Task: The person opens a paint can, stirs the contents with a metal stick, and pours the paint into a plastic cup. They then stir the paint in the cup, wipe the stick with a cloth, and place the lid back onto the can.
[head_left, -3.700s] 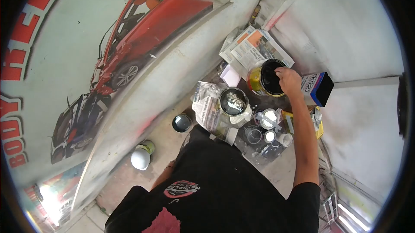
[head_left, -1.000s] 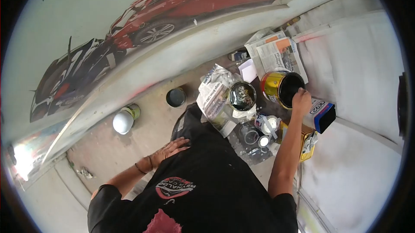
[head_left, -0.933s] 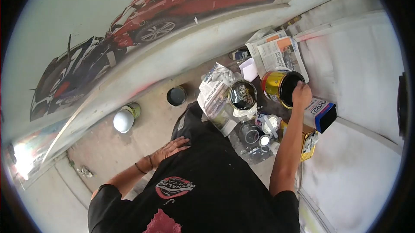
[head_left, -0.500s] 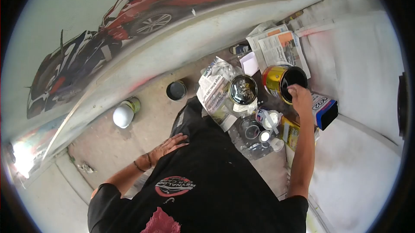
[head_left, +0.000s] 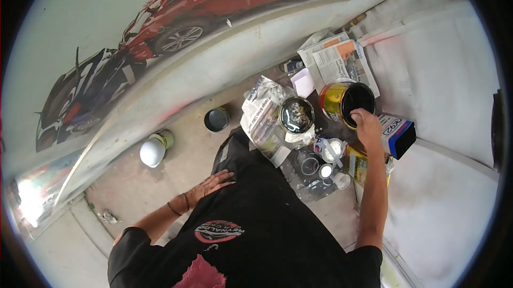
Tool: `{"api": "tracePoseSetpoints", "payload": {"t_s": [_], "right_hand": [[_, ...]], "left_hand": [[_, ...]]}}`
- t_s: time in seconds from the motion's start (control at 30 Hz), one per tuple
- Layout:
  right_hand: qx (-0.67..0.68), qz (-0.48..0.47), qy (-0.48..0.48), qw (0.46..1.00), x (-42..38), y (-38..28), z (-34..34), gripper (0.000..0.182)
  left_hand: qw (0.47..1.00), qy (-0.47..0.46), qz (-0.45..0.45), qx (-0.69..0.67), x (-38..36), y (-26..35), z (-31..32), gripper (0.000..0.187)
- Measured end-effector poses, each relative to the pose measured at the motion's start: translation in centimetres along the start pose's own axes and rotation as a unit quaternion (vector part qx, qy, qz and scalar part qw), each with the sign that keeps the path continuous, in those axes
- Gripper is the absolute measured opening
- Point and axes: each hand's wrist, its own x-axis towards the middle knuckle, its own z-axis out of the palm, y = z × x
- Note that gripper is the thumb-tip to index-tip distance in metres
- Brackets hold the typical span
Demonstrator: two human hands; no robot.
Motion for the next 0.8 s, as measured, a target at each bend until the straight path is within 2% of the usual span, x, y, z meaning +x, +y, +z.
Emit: {"api": "tracePoseSetpoints", "payload": {"t_s": [0.07,0.13,0.2,0.3,0.37,0.4,0.5,0.6,0.67,0.73,0.77,0.8], "right_hand": [[-0.013,0.016,0.016,1.000,1.4,1.1,1.1,0.017],[0.013,-0.015,0.144,0.989,2.9,1.6,1.6,0.016],[-0.015,-0.009,0.165,0.986,3.6,1.7,1.7,0.016],[-0.038,-0.020,0.116,0.992,3.1,1.4,1.4,0.015],[-0.010,-0.018,-0.015,1.000,1.3,0.9,1.0,0.016],[-0.014,-0.022,-0.018,0.999,1.0,0.2,1.0,0.016],[-0.012,-0.034,0.124,0.992,1.5,1.1,2.4,0.017],[-0.046,0.012,0.169,0.985,3.5,1.8,2.4,0.017],[-0.046,-0.007,0.154,0.987,3.7,2.0,1.6,0.018],[-0.043,-0.008,0.003,0.999,3.1,1.2,0.3,0.018],[-0.047,-0.001,-0.038,0.998,2.5,0.6,0.2,0.017],[-0.048,-0.003,-0.037,0.998,2.1,-0.1,0.3,0.017]], "left_hand": [[1.000,-0.005,0.013,0.010,0.5,-0.1,-0.2,0.064],[0.999,-0.013,0.027,0.019,0.7,-0.1,-0.2,0.064],[0.999,-0.048,0.004,0.024,1.1,-0.3,-0.3,0.066],[0.999,-0.041,-0.027,0.006,0.5,-0.8,0.7,0.067],[1.000,-0.022,-0.016,-0.003,0.3,-1.1,1.0,0.067],[1.000,-0.003,-0.006,-0.012,0.2,-0.9,1.2,0.067],[1.000,-0.004,0.027,-0.003,0.9,-1.0,0.6,0.066],[0.999,-0.010,0.038,0.013,1.3,-1.0,0.5,0.066],[0.999,-0.015,0.023,0.018,1.0,-0.9,0.5,0.066],[1.000,-0.016,0.011,0.020,1.2,-0.5,0.4,0.065],[1.000,-0.010,0.007,0.007,1.1,-0.1,0.2,0.065],[1.000,-0.003,0.003,-0.005,1.1,0.2,0.1,0.065]]}}
